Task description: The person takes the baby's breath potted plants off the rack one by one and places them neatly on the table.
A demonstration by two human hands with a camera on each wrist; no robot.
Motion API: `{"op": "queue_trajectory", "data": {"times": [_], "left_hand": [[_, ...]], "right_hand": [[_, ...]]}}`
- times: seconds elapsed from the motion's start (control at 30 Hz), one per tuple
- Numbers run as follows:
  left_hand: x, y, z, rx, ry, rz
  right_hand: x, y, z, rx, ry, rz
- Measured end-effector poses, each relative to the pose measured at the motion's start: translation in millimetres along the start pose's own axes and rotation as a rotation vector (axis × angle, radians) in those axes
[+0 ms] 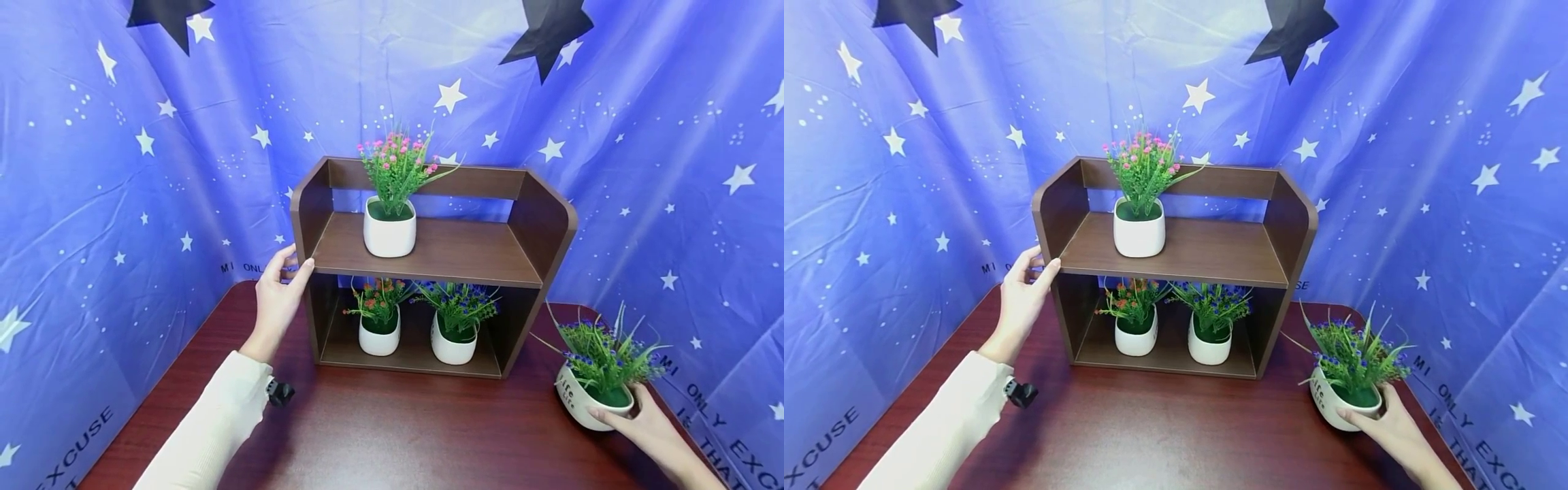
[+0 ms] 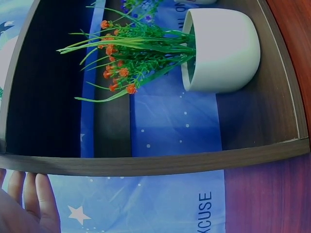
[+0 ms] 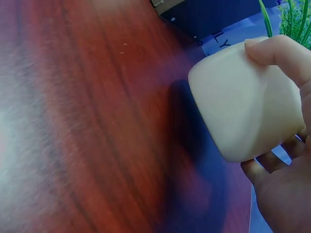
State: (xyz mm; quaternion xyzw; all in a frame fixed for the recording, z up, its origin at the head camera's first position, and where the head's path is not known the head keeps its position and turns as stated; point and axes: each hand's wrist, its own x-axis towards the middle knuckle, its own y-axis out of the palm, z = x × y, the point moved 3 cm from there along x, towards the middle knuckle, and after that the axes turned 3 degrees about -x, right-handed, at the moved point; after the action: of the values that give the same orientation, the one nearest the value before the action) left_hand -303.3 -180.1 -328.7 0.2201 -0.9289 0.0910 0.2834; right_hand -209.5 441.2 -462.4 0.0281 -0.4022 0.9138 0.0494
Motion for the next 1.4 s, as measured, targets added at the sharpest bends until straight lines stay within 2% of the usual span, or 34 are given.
{"op": "queue_trajectory", "data": {"times": [0.13, 0.2, 0.37, 0.53, 0.63, 0.83, 1.03, 1.17, 1.23, 1.33, 1.4], "left_hand": [[0.6, 0.1, 0.0, 0.006, 0.003, 0.0], [0.7, 0.0, 0.1, 0.006, 0.005, -0.002], [0.4, 0.8, 0.6, 0.0, 0.002, -0.001], [0.5, 0.8, 0.8, 0.0, 0.0, 0.001], [0.2, 0.3, 0.5, 0.001, 0.004, 0.0], [-0.5, 0.2, 0.1, 0.017, 0.011, 0.001], [0.6, 0.4, 0.1, 0.016, 0.012, -0.002], [1.3, 1.7, 0.3, 0.008, 0.016, 0.002], [1.4, 2.0, 1.0, 0.003, 0.012, -0.001], [0.7, 2.1, 1.9, 0.001, 0.005, -0.008], [0.4, 1.4, 2.1, 0.002, 0.004, -0.01]], "right_hand": [[-7.1, 0.6, 0.2, 0.004, 0.024, 0.014], [-7.5, 0.4, -1.0, -0.008, 0.073, 0.055], [-7.0, -0.2, -7.3, -0.116, 0.203, 0.172], [-9.6, -0.5, -15.4, -0.17, 0.248, 0.209], [-11.8, -1.0, -19.7, -0.172, 0.248, 0.196], [-15.7, -2.0, -22.6, -0.216, 0.147, 0.128], [-16.4, -7.2, -22.1, -0.235, 0.174, 0.161], [-19.5, -14.9, -17.8, -0.194, 0.159, 0.122], [-20.5, -18.7, -15.0, -0.141, 0.174, 0.116], [-20.8, -24.3, -9.6, -0.047, 0.134, 0.031], [-20.7, -27.9, -6.5, -0.025, 0.132, -0.007]]}}
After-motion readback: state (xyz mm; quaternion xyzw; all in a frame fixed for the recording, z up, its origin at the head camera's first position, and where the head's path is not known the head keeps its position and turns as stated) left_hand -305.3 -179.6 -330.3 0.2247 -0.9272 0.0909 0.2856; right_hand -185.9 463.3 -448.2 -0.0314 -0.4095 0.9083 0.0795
